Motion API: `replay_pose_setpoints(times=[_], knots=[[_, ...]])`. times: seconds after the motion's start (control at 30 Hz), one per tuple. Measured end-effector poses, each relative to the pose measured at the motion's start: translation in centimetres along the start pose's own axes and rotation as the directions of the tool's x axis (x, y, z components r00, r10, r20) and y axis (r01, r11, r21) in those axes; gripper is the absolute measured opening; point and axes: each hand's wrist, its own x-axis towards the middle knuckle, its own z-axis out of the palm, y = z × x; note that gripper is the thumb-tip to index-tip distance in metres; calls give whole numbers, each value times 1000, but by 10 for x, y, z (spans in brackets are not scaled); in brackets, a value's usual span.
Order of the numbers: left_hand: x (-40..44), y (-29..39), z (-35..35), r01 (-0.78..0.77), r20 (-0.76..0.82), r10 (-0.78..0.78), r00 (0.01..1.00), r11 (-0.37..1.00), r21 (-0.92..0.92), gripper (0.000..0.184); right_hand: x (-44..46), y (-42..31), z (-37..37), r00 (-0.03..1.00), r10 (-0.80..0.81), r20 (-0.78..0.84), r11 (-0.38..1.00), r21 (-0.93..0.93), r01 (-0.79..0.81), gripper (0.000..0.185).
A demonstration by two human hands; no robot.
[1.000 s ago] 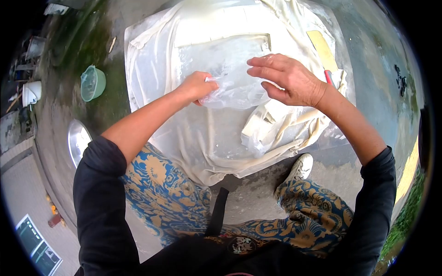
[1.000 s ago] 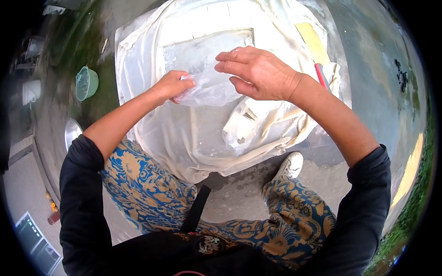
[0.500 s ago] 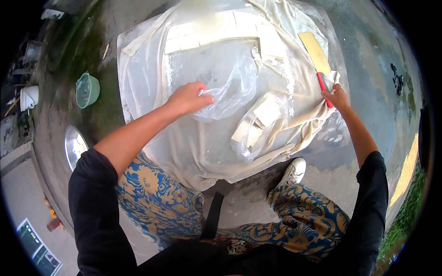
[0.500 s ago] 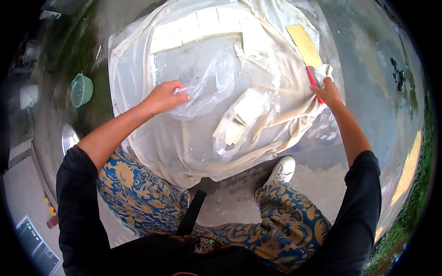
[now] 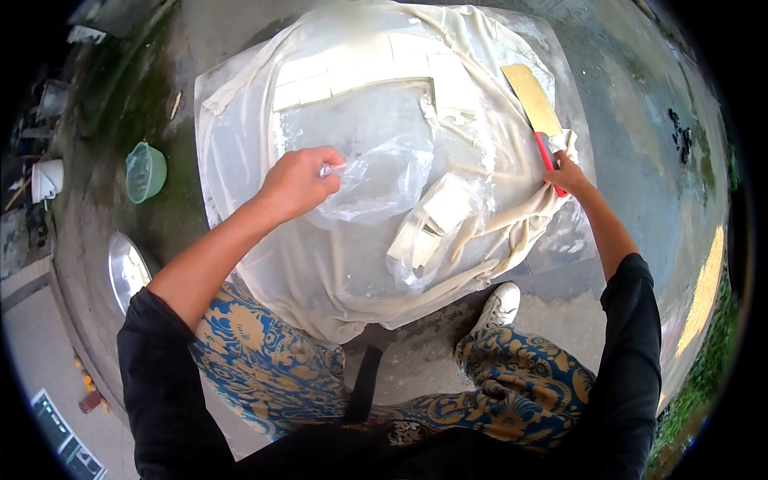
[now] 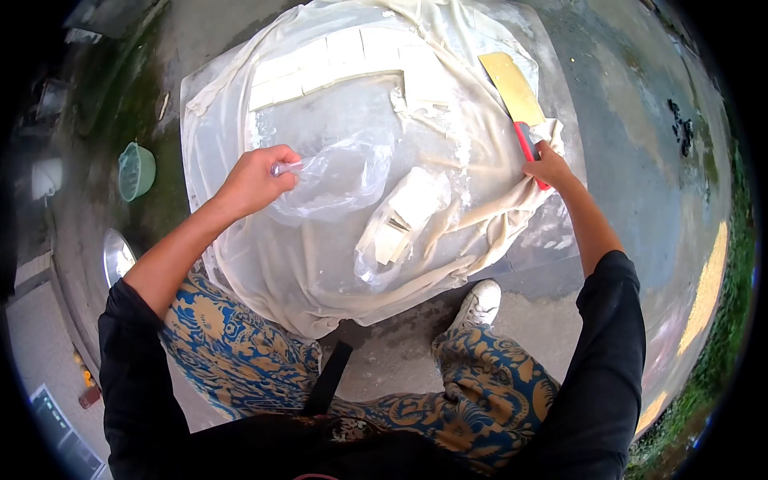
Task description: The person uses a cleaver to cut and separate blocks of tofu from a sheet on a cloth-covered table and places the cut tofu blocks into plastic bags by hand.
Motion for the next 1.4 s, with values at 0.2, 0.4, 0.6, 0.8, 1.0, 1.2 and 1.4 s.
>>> replay_pose_setpoints(times=[0.2,0.4,0.6,0.8,1.0,1.2,1.4], knots=[[3,-8,-3,-24,-16,27,999,988,150,21,-23,-18,-25,981,-132,139,918,391,68,56],[11,-17,-8,204,104,-188,977,961,-185,28,-91,-11,-35,988,-150,46,897,425,117,36],[12,24,-13,166,104,-175,979,982,87,50,-81,18,-14,922,-350,167,908,304,289,32],[19,39,-14,175,23,-181,983,971,165,48,-63,37,-11,906,-362,221,904,322,282,29],[19,12,-21,227,119,-252,960,956,187,42,-43,31,-16,863,-431,265,871,371,321,28],[9,-19,-53,210,-90,-208,974,978,14,23,-37,23,-24,846,-433,310,887,313,339,28],[-6,14,-35,125,120,-129,984,991,43,23,-37,11,-25,848,-426,316,890,315,329,31]])
